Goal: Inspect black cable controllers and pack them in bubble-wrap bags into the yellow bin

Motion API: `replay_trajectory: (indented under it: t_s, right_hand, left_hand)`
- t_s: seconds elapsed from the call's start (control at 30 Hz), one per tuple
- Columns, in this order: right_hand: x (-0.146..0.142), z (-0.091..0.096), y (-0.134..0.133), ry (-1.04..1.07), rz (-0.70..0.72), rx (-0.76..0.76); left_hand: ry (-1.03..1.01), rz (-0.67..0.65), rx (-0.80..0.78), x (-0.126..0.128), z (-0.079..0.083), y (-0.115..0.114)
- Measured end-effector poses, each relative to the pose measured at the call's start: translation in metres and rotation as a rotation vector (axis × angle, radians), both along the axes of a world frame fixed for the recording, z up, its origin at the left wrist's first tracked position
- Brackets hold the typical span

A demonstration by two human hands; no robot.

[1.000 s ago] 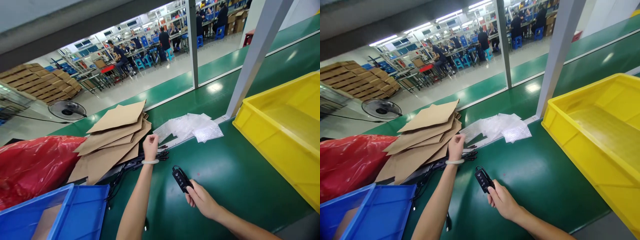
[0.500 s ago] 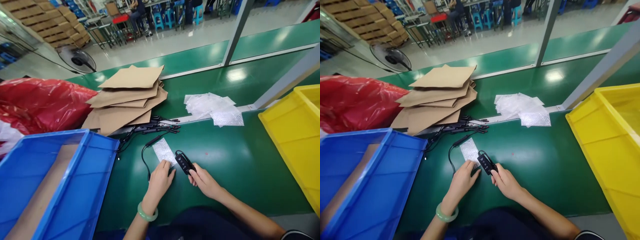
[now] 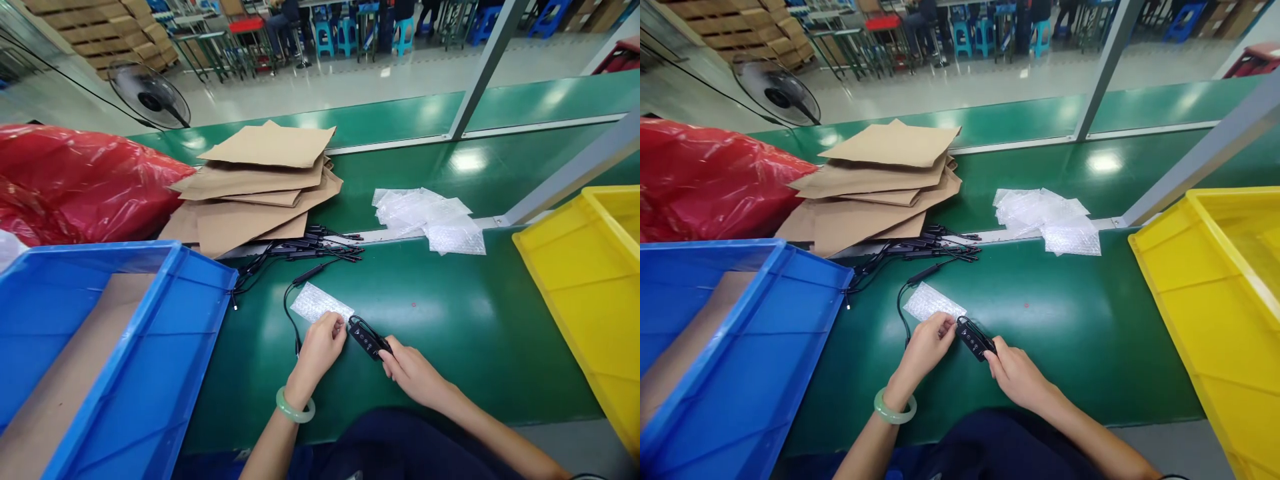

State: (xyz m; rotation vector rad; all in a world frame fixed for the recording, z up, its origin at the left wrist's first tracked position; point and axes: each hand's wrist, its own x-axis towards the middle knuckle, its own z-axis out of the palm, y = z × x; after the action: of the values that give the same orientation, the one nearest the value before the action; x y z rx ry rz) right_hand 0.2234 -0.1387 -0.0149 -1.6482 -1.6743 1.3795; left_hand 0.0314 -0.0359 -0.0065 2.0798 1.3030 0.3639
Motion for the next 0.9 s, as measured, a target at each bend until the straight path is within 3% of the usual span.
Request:
replay_trajectory:
  t_s: [0.37,0.57,0.7,0.9]
  right_hand:
    - [-0.001,0.001,0.003,-0.094,0.036,-0.018]
    - [-0.002,0.002,0.001,-0.14,0.038,-0.02]
    - [-0.004,0.006,0.002,-0.164,0.055,0.002]
    - [-0.007,0.011,0.007,-0.174,0.028,0.066]
  left_hand:
    - [-0.066,0.042,-0.064,0.002,0.005,0.005]
    - [-0.279,0.118,-0.201,0.005,0.018,-0.003]
    - [-0.244,0.076,-0.116,0.015,0.027,-0.014]
    - [-0.156,-0.102,-0.088,0.028,0.036,-0.033]
